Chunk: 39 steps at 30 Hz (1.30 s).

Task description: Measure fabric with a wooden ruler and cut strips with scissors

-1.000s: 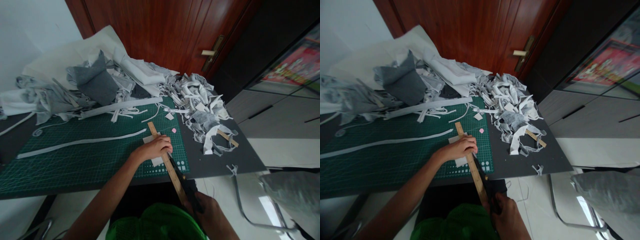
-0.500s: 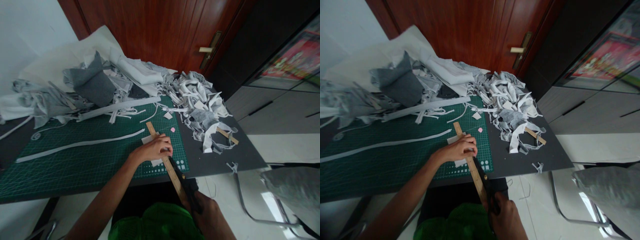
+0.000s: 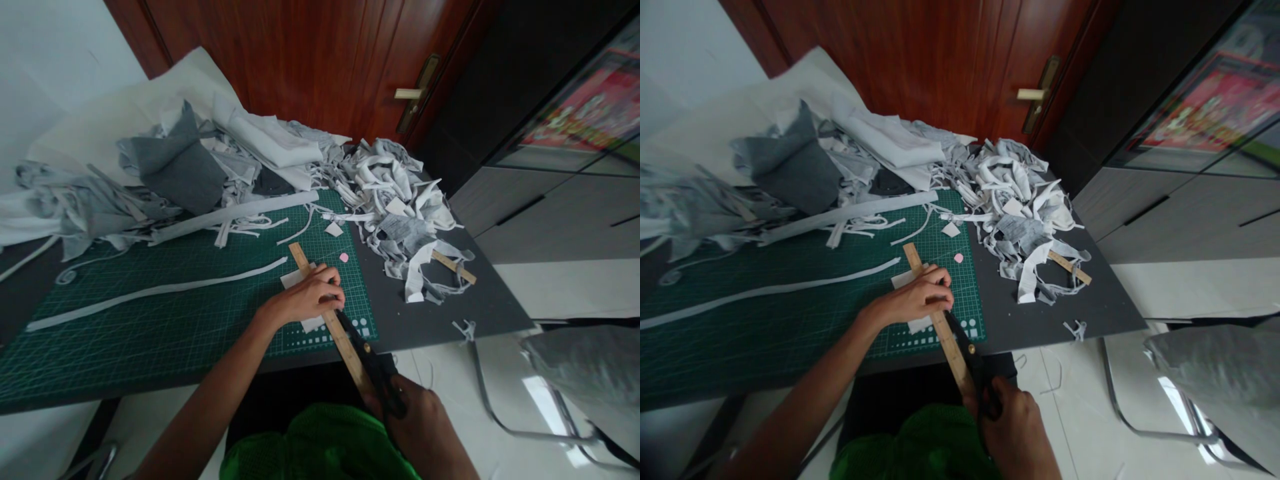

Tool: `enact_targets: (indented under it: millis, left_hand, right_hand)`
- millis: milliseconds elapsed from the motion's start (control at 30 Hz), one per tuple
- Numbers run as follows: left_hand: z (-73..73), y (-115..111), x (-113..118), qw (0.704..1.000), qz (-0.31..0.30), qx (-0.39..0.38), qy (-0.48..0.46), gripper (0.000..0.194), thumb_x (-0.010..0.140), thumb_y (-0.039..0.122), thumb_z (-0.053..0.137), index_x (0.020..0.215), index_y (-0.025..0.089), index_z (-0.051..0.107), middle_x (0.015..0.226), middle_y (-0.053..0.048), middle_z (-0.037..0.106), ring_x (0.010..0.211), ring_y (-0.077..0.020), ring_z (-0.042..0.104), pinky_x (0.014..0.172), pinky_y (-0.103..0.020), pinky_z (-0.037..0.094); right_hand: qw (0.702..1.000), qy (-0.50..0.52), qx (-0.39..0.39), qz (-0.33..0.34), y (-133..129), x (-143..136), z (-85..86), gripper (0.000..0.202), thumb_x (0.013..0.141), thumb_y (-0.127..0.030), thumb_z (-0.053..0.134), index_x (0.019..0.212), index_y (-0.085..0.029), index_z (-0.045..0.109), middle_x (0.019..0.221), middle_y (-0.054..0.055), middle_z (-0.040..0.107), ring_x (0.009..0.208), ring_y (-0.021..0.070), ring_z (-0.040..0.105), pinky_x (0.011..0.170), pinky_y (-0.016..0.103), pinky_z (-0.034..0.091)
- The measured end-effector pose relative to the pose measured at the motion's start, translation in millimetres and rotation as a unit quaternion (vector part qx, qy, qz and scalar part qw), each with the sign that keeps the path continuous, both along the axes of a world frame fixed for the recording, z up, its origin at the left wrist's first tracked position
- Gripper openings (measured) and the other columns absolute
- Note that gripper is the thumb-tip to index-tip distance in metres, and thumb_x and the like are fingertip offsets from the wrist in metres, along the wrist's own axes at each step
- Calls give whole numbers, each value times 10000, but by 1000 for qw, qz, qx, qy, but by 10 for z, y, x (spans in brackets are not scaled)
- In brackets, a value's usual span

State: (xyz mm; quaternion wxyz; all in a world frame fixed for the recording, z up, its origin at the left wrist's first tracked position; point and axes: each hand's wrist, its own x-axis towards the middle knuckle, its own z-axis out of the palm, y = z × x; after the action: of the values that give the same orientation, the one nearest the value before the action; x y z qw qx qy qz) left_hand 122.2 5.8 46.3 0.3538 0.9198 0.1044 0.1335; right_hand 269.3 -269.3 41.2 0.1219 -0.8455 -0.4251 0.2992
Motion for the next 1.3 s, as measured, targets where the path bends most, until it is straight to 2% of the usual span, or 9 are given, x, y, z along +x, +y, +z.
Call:
enact_targets:
  millis: [200, 400, 633, 867, 1133, 1300]
  left_hand:
    - [31, -15, -7, 1000, -3, -5, 5, 198, 1019, 311, 634, 881, 216, 740, 1038, -37, 533, 1026, -211, 492, 985, -352, 385]
    - [7, -14, -2, 1000, 7, -7, -1, 208, 1019, 315, 632, 879, 211, 745, 1053, -40, 532, 1029, -213, 492, 979, -364, 385]
    - [-18, -15, -7, 1000, 9, 1, -1, 199, 1022, 311, 631, 886, 207, 731, 1041, -32, 517, 1024, -206, 493, 980, -355, 380]
    - [-14, -16, -4, 1000, 8, 7, -2, 193, 1018, 326, 640, 892, 217, 738, 1043, -31, 525, 1018, -208, 493, 980, -362, 376]
    - [-23, -21, 10, 1000, 0, 8, -11, 188, 1020, 317, 639, 898, 213, 738, 1022, -27, 514, 999, -201, 491, 954, -350, 384]
    - [-4, -34, 12, 1000, 0, 7, -8, 177, 1014, 307, 648, 898, 210, 739, 1023, -27, 514, 990, -200, 485, 948, -351, 388]
  right_hand:
    - [1000, -6, -7, 3, 53, -27, 8, 164, 857, -383, 690, 773, -255, 629, 758, 64, 775, 713, 250, 745, 610, 290, 407]
    - [999, -40, 14, 13, 62, -49, -76, 175, 865, -366, 716, 770, -252, 624, 706, 44, 758, 680, 243, 752, 586, 281, 396]
    - [995, -68, 70, 25, 31, -72, -127, 162, 883, -358, 660, 765, -252, 624, 660, 34, 743, 627, 248, 753, 552, 296, 365]
    - [996, -19, 89, 22, 22, -63, -99, 192, 893, -383, 626, 753, -253, 610, 652, 50, 738, 603, 251, 741, 547, 308, 360]
    - [998, -53, 20, 17, 88, 11, -18, 124, 849, -325, 705, 780, -241, 645, 678, 39, 742, 658, 249, 738, 573, 294, 371]
    - [998, -61, 13, 27, 168, 4, 23, 132, 826, -315, 757, 794, -233, 659, 690, 36, 742, 653, 233, 720, 585, 285, 381]
